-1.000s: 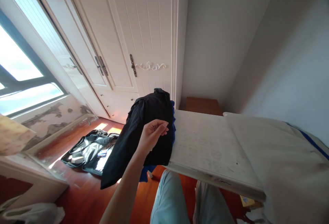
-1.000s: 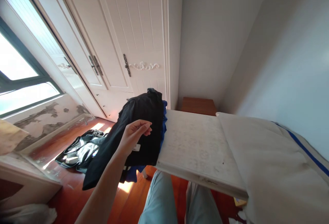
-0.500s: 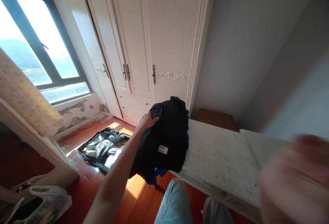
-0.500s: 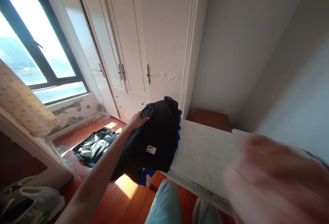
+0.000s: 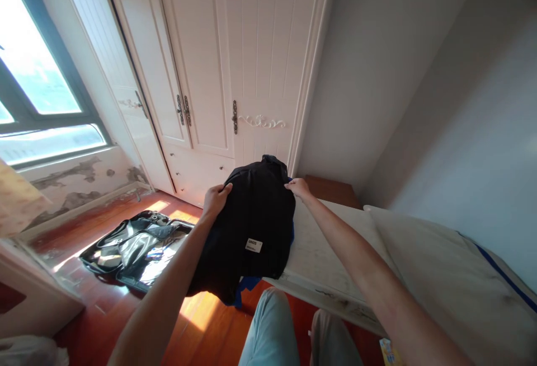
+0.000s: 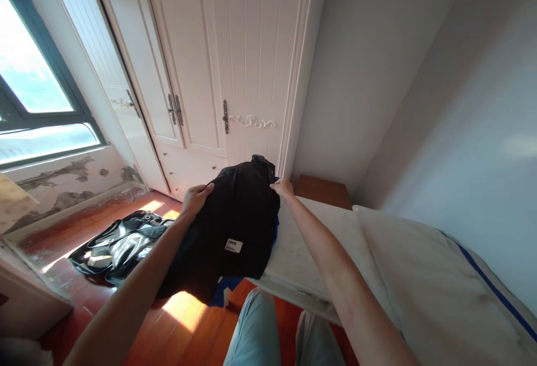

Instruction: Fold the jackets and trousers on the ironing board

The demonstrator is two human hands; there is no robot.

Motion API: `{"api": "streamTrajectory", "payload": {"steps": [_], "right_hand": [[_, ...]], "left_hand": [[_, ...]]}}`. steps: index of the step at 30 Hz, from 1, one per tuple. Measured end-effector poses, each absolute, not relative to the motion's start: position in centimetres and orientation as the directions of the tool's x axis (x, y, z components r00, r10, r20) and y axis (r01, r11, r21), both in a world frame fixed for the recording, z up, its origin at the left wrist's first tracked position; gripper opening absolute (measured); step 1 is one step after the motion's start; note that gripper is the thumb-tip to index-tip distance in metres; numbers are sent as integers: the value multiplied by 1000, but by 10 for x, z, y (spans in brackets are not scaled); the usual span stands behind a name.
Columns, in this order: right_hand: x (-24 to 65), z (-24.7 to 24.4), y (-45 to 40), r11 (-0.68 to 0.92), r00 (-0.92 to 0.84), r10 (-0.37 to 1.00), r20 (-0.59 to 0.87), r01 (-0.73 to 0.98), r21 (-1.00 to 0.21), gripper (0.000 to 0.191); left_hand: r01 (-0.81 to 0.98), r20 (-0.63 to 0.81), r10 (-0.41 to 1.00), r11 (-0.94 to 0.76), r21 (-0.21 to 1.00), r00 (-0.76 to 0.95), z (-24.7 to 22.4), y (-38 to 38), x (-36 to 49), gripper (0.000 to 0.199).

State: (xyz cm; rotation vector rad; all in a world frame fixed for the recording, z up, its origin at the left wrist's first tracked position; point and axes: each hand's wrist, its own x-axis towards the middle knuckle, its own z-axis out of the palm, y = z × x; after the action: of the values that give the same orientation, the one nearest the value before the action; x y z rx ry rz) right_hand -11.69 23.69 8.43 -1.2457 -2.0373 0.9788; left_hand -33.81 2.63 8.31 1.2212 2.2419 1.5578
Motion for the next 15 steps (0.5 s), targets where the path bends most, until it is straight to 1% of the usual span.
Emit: {"api": "streamTrajectory", "payload": {"steps": [2,4,6,7,8,9,10,12,13,15], "right_hand": [[-110,100,241,279,-422,904,70,459,-844,25],[-100,126,245,293,-446,889,107,373,-880,25],[-88,162,248,347,-450,862,235,184,-920,27],[-80,181,248,383,-428,839,337,23,-923,29],[-71,201,246,422,-392,810,436,-125,-898,32],[-62,219,242,457,-361,783,507,-220,-862,35],[-52,236,237,485,-346,761,549,-259,-835,36],[-29,264,220,519,-347,738,578,-256,-816,37],[-17,275,211,531,-351,729,587,-250,-809,36],[8,292,194,551,-355,712,605,-251,-796,34]], "left_hand": [[505,374,687,-11,863,-624,101,28,-325,48],[470,417,682,-121,874,-600,119,27,-310,50],[444,466,679,-224,867,-567,137,20,-293,51],[439,495,683,-275,856,-537,145,15,-284,52],[438,524,695,-323,839,-492,154,8,-275,53],[442,555,712,-369,817,-431,161,0,-265,53],[449,581,732,-412,793,-356,168,-8,-254,53],[459,602,783,-484,745,-153,177,-26,-234,51],[455,585,810,-510,730,-31,178,-34,-225,49],[418,518,837,-541,730,179,177,-48,-211,34]]}}
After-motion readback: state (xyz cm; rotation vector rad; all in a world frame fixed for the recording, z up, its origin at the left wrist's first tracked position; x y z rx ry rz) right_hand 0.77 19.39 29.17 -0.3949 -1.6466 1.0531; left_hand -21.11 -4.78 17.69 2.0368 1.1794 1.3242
